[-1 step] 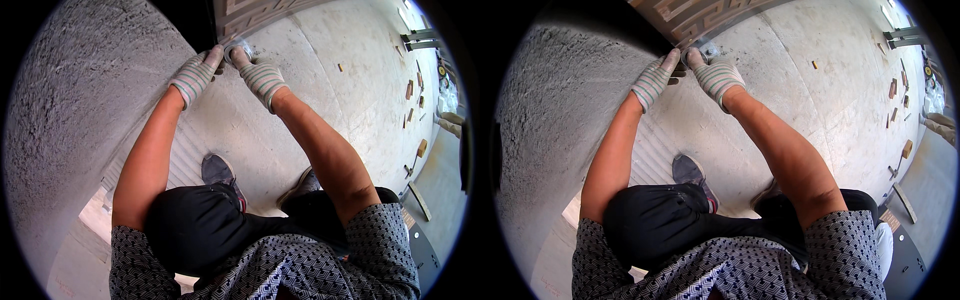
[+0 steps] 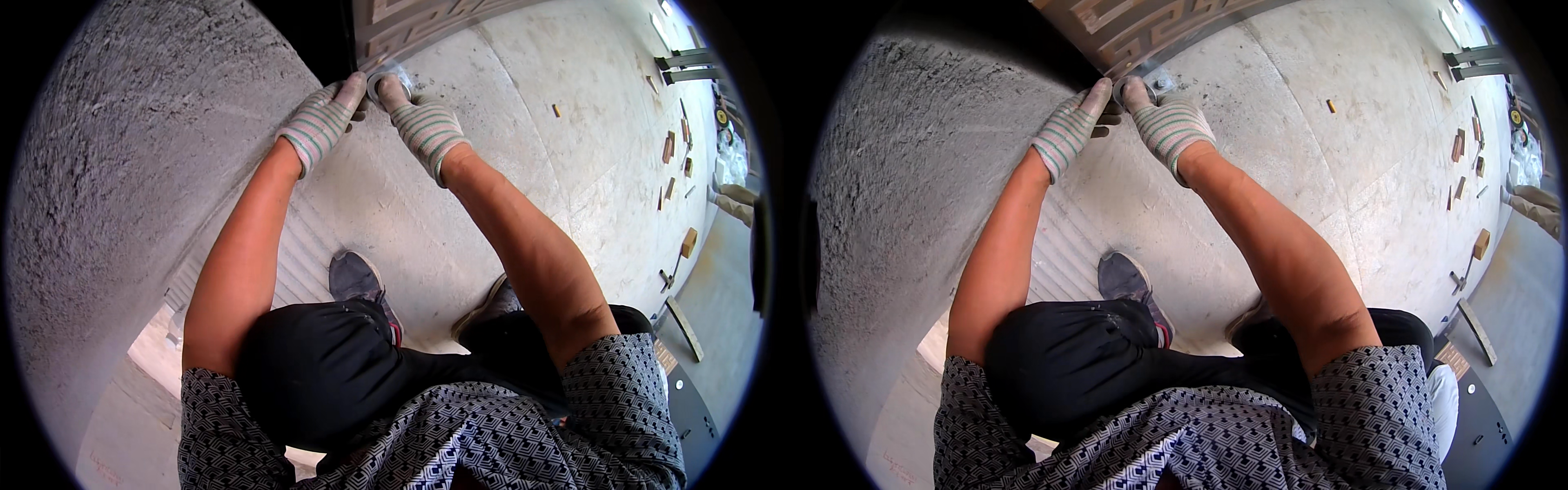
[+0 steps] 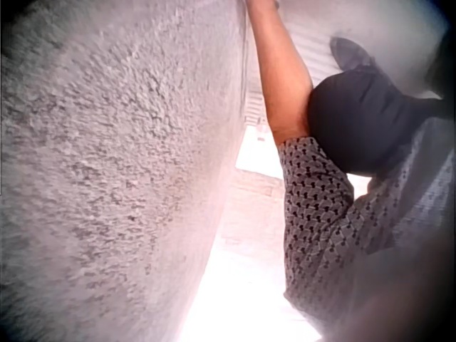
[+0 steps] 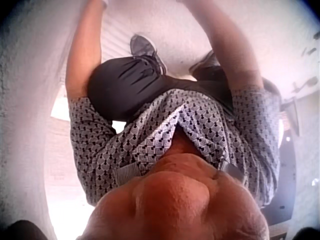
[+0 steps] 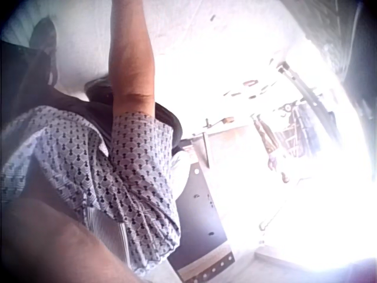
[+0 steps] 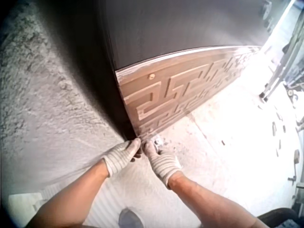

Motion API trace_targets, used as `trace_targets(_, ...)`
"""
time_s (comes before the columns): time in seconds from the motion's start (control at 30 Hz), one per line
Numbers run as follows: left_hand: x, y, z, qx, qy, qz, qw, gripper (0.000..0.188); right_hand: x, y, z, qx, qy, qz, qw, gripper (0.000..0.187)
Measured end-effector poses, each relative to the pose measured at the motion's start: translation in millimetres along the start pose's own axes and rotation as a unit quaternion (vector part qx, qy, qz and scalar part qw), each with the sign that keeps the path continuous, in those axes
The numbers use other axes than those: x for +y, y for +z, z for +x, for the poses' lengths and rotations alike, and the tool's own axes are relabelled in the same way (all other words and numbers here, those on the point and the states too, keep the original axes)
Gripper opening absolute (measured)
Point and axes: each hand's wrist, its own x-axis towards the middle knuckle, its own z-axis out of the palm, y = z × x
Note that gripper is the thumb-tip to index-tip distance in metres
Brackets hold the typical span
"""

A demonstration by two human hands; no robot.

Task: The person uses a ratchet wrench to tighten bolts on a door hinge attached to a decorative metal door. They work on multiple hinge bolts, adjusting the tool and repositioning as needed to secure the hinge to the door frame.

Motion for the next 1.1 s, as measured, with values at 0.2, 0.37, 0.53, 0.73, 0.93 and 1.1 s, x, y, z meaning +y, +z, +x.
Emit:
trace_targets(0.2,0.8,-0.2,-2.9,0.001,0.005,-0.001,1.000,0.069,-3.8,12.6,-8.2,0.034,0.032,0.039,0.998,0.080)
trace_targets(0.37,2.1,-0.2,-4.0,-0.001,0.006,0.000,1.000,0.068,-4.9,23.1,-8.4,0.045,0.064,0.095,0.992,0.077)
trace_targets(0.53,0.1,-0.8,-1.6,-0.005,0.002,0.005,1.000,0.066,-3.6,37.7,-9.4,0.077,0.084,0.168,0.979,0.079)
trace_targets(0.73,3.2,4.3,-6.8,0.021,0.003,-0.029,0.999,0.058,-16.1,39.0,-18.7,0.064,0.115,0.182,0.974,0.081)
trace_targets(0.93,-1.5,-0.3,2.5,-0.011,-0.005,0.016,1.000,0.069,-0.9,25.9,-2.1,0.032,0.074,0.086,0.993,0.083)
trace_targets(1.1,0.4,-1.7,-1.4,-0.006,-0.002,0.013,1.000,0.071,-2.6,-27.6,9.0,-0.050,-0.093,-0.136,0.985,0.090)
